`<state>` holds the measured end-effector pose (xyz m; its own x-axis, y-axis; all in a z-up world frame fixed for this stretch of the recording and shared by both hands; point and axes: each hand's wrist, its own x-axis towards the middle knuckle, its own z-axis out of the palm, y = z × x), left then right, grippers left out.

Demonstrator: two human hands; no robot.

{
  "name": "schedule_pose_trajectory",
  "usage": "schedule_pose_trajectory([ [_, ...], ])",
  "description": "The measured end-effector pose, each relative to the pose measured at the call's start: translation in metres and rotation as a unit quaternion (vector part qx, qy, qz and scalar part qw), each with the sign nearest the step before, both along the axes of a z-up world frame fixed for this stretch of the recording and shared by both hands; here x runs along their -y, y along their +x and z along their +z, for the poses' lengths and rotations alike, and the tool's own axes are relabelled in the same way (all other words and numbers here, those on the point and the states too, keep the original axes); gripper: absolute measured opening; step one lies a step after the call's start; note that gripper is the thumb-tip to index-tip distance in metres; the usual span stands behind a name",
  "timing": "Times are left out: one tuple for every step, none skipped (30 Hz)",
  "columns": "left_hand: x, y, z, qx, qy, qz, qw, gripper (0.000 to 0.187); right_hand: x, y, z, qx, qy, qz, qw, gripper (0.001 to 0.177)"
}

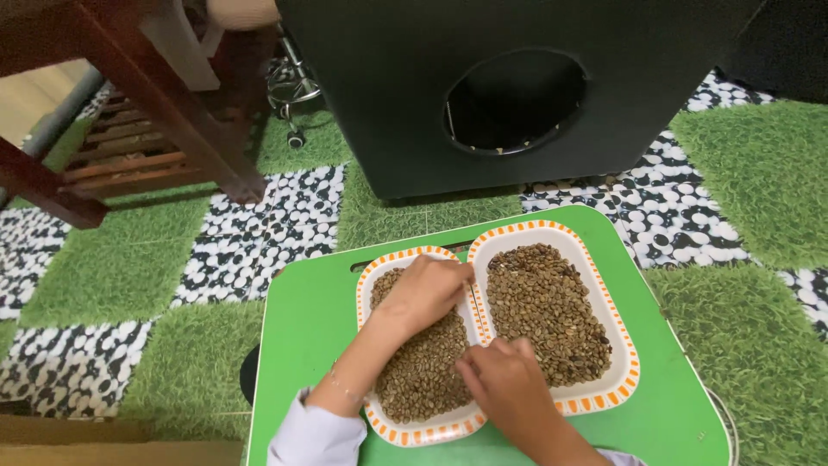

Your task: Sorting through green coffee beans in trays by hand

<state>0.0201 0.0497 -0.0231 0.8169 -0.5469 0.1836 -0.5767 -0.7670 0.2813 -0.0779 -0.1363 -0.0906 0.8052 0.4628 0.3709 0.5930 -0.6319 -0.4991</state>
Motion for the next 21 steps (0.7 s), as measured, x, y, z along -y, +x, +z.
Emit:
schedule_pose_trajectory([
  [0.012,-0.001,0.01,-0.001,-0.002,0.001,1.0,0.016,0.006,0.003,0.003,-0.001,-0.002,0.001,1.0,0.015],
  [0.023,-0.001,0.021,-0.02,0.01,-0.029,0.999,0.015,0.011,0.006,0.005,0.07,-0.002,-0.041,0.997,0.016],
  [0.033,-0.002,0.032,-0.039,0.022,-0.059,0.997,0.03,0.016,0.01,0.008,0.142,-0.001,-0.081,0.987,0.017],
  [0.042,-0.004,0.037,-0.039,0.021,-0.057,0.997,0.03,0.025,0.012,0.011,0.141,-0.002,-0.079,0.987,0.017],
  [0.051,-0.004,0.043,-0.052,0.062,-0.071,0.994,0.02,0.034,0.014,0.015,0.124,-0.02,-0.106,0.986,0.013],
  [0.06,-0.005,0.049,-0.065,0.102,-0.086,0.989,0.011,0.043,0.017,0.018,0.107,-0.038,-0.133,0.985,0.011],
  [0.062,-0.002,0.041,-0.064,0.102,-0.088,0.989,0.011,0.046,0.018,0.016,0.107,-0.038,-0.134,0.984,0.011],
  [0.065,0.001,0.033,-0.048,0.097,-0.074,0.991,0.012,0.05,0.018,0.015,0.098,-0.044,-0.137,0.985,0.007],
  [0.068,0.004,0.025,-0.031,0.092,-0.059,0.994,0.033,0.055,0.019,0.013,0.09,-0.051,-0.139,0.985,0.006],
  [0.064,0.002,0.031,-0.03,0.09,-0.059,0.994,0.033,0.053,0.02,0.005,0.091,-0.053,-0.139,0.985,0.006],
  [0.059,-0.001,0.036,-0.06,0.118,-0.031,0.991,0.036,0.049,0.02,-0.004,0.096,-0.058,-0.098,0.989,0.009],
  [0.053,-0.004,0.041,-0.09,0.146,-0.002,0.985,0.042,0.045,0.02,-0.012,0.102,-0.063,-0.057,0.991,0.013],
  [0.044,-0.007,0.044,-0.09,0.149,-0.004,0.985,0.042,0.037,0.018,-0.018,0.101,-0.06,-0.059,0.991,0.013],
  [0.036,-0.009,0.047,-0.149,0.168,0.03,0.974,0.033,0.028,0.016,-0.023,0.087,-0.08,0.0,0.993,0.011],
  [0.028,-0.013,0.049,-0.209,0.187,0.063,0.958,0.024,0.019,0.012,-0.029,0.071,-0.099,0.059,0.991,0.013],
  [0.016,-0.013,0.04,-0.21,0.19,0.06,0.957,0.024,0.012,0.005,-0.02,0.069,-0.096,0.057,0.991,0.013],
  [0.003,-0.014,0.029,-0.224,0.221,0.078,0.946,0.031,0.005,0.0,-0.011,0.028,-0.123,0.118,0.985,0.022],
  [-0.01,-0.015,0.02,-0.237,0.251,0.095,0.934,0.041,-0.002,-0.006,-0.001,-0.012,-0.148,0.179,0.972,0.031],
  [-0.017,-0.015,0.006,-0.236,0.252,0.096,0.933,0.041,-0.007,-0.008,-0.004,-0.011,-0.147,0.18,0.973,0.031],
  [-0.025,-0.016,-0.006,-0.233,0.272,0.09,0.929,0.042,-0.011,-0.011,-0.006,0.01,-0.139,0.192,0.971,0.029],
  [-0.032,-0.013,-0.018,-0.226,0.291,0.085,0.926,0.044,-0.015,-0.01,-0.007,0.035,-0.132,0.204,0.969,0.028],
])
